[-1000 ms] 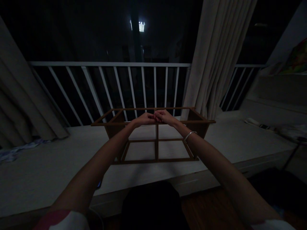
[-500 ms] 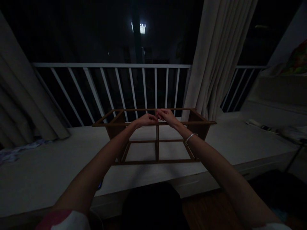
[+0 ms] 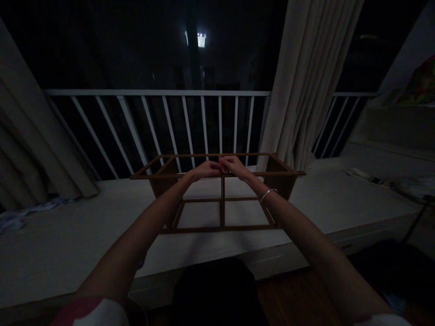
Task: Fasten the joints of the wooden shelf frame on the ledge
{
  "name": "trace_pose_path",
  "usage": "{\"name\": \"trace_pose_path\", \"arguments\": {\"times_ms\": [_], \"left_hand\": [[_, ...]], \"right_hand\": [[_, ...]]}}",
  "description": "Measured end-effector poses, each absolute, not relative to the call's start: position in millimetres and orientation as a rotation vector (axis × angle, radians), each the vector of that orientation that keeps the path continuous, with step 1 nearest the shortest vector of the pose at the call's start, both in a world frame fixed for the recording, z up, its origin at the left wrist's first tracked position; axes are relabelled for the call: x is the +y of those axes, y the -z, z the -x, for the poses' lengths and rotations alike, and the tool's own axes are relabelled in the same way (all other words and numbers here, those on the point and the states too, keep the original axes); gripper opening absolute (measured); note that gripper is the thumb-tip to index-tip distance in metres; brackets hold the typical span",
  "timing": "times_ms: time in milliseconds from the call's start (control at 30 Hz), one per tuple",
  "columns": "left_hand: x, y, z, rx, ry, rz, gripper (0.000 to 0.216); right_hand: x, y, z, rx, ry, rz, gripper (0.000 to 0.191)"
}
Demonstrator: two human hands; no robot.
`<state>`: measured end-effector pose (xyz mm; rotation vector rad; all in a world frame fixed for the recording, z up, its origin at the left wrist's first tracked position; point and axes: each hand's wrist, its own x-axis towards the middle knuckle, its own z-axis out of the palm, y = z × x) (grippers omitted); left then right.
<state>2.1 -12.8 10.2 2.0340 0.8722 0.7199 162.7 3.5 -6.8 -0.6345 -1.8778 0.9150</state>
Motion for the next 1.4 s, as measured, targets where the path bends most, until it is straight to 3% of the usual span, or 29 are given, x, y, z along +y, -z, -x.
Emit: {"name": "trace_pose_path", "arguments": {"times_ms": [1400], "left_hand": [[-9.0,-8.3,-0.6,0.867,-0.715,-2.072,0.018]], "right_hand": [[1.0,6.3,-158.9,-1.852,-0.924,0.691,0.035]]}}
